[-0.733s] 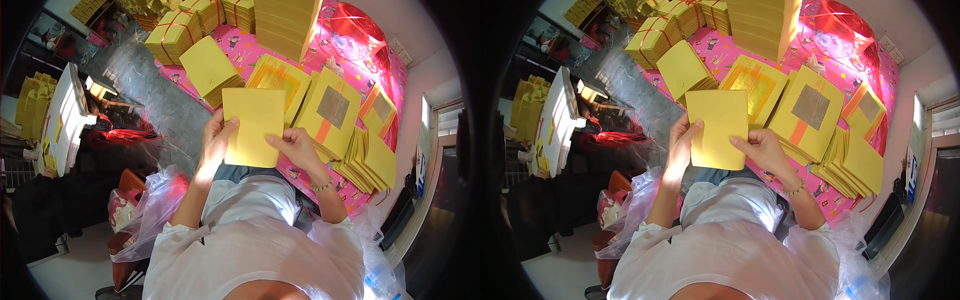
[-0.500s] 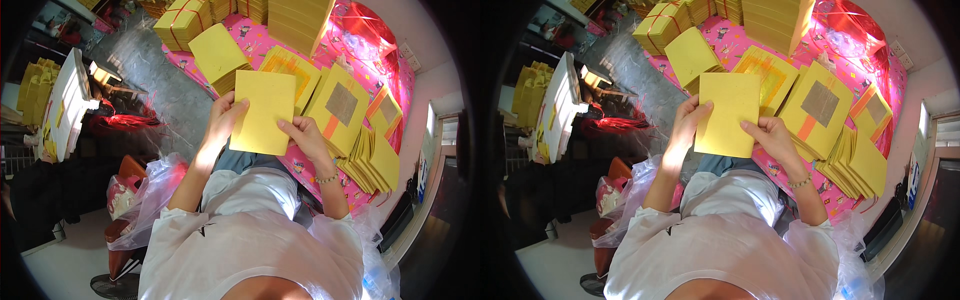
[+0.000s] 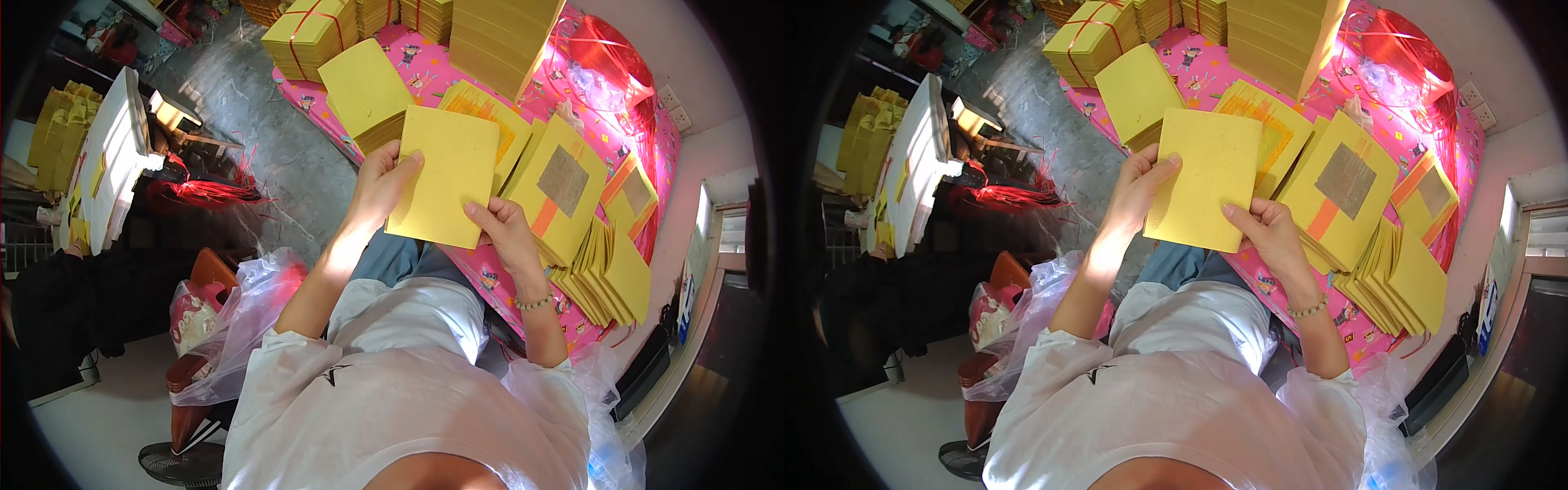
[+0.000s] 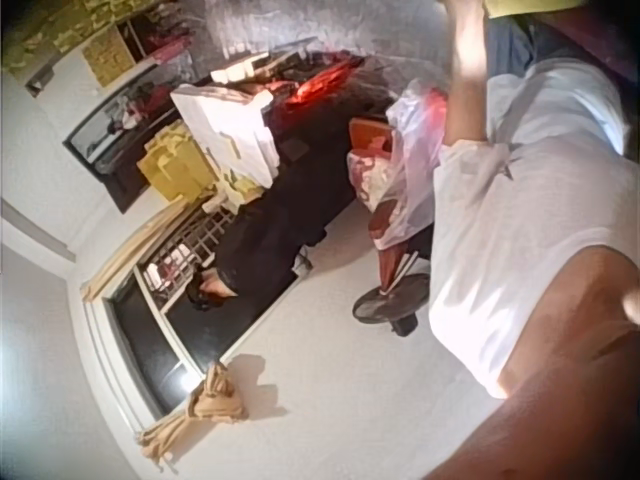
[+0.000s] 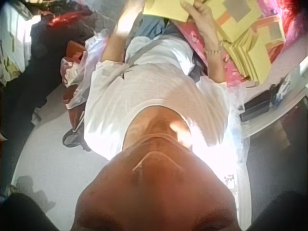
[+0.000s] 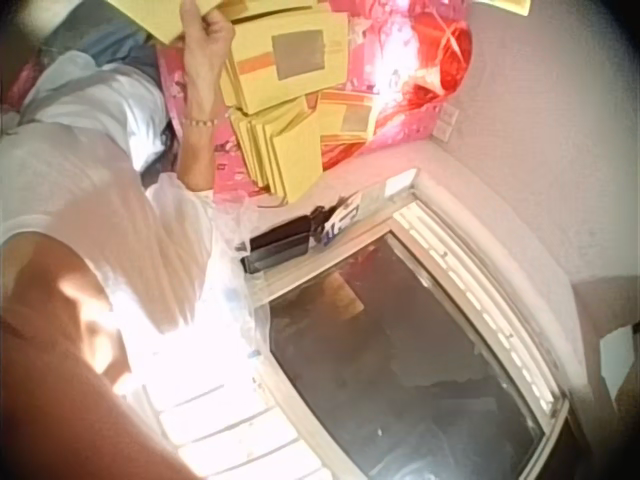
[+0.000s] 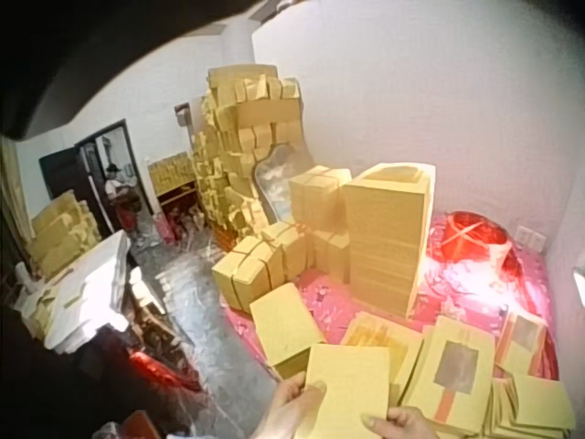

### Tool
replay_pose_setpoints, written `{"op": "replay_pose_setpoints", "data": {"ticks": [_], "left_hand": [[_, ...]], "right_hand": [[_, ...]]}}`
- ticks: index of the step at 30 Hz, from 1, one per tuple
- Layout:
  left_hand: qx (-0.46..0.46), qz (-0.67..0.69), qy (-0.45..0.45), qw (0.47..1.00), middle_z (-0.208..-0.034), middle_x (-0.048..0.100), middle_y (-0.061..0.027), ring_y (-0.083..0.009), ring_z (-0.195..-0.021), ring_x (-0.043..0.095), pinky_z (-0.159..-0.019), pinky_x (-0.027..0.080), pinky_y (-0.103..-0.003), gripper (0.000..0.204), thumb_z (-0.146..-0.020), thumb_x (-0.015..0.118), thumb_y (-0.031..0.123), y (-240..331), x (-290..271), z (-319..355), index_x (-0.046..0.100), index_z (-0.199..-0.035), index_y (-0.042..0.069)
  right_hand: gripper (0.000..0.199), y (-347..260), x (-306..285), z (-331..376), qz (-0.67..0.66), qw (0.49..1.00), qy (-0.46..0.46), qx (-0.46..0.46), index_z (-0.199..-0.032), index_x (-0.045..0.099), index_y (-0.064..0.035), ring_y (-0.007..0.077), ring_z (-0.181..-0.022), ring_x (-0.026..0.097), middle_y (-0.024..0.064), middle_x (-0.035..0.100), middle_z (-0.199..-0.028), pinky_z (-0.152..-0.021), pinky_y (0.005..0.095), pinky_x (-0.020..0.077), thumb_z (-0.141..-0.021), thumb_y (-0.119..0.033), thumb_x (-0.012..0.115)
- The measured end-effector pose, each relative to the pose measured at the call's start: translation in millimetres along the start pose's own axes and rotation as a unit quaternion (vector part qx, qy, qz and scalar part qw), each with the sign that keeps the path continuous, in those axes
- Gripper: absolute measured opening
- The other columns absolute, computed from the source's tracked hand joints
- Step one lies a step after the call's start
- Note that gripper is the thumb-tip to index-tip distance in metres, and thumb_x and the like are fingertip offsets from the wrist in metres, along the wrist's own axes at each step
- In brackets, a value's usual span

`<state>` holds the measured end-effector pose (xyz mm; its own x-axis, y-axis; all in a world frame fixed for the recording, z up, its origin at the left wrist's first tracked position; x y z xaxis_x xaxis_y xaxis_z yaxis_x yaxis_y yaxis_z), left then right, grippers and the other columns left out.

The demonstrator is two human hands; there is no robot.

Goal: The person sits on the floor and folds yellow paper sheets one by one, stacking them into a pile. They then gather the stack, align it, and tie it with a red string.

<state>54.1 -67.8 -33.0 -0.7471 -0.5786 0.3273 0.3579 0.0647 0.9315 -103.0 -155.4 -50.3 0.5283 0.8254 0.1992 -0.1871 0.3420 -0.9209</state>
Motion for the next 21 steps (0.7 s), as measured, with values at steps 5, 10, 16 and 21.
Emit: {"op": "replay_pose_setpoints", "data": {"ticks": [5, 10, 16, 21], "left_hand": [[0.016, -0.001, 0.009, 1.000, -0.101, 0.065, -0.0076, -0.0099, -0.087, 0.061, -0.075, 0.049, -0.025, 0.026, -0.097, 0.050, 0.015, 1, 0, -1, 0.055, -0.114, -0.004], [0.034, -0.009, 0.009, 0.999, -0.100, 0.065, -0.0064, -0.0092, -0.089, 0.060, -0.077, 0.048, -0.025, 0.026, -0.098, 0.049, 0.017, 1, 4, -3, 0.056, -0.112, -0.003], [0.084, -0.062, 0.024, 0.994, -0.095, 0.064, -0.0050, -0.0073, -0.085, 0.057, -0.075, 0.047, -0.025, 0.020, -0.097, 0.049, 0.016, 5, 5, -3, 0.056, -0.105, -0.002], [0.155, -0.186, 0.047, 0.969, -0.088, 0.063, -0.0037, -0.0072, -0.081, 0.055, -0.072, 0.045, -0.025, 0.016, -0.096, 0.049, 0.014, 11, 1, 3, 0.054, -0.101, -0.001]], "right_hand": [[0.030, 2, 3, 5, -0.036, 0.998, -0.052, 0.006, -0.101, 0.065, 0.0039, 0.0118, -0.067, 0.065, 0.0078, 0.068, -0.084, -0.062, 0.0239, 0.0551, -0.093, -0.025, 0.062], [0.029, 6, 1, 5, -0.024, 0.998, -0.049, 0.008, -0.102, 0.064, 0.0040, 0.0127, -0.070, 0.066, 0.0082, 0.069, -0.085, -0.064, 0.0241, 0.0551, -0.093, -0.024, 0.061], [0.027, 0, 1, 4, -0.036, 0.999, -0.034, -0.017, -0.104, 0.064, 0.0052, 0.0121, -0.076, 0.066, 0.0086, 0.069, -0.089, -0.065, 0.0240, 0.0551, -0.094, -0.020, 0.061], [0.028, 1, -1, 3, -0.003, 0.999, -0.042, -0.011, -0.106, 0.063, 0.0051, 0.0115, -0.075, 0.066, 0.0076, 0.068, -0.091, -0.066, 0.0234, 0.0550, -0.094, -0.020, 0.060]]}}
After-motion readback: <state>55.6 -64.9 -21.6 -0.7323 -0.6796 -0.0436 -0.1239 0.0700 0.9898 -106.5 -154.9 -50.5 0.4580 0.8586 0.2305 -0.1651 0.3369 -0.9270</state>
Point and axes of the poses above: each hand's wrist, its own z-axis away from the middle knuckle, its own x-axis out of the palm, y = z × x, the point moved 8 cm from there along -z, towards the middle knuckle
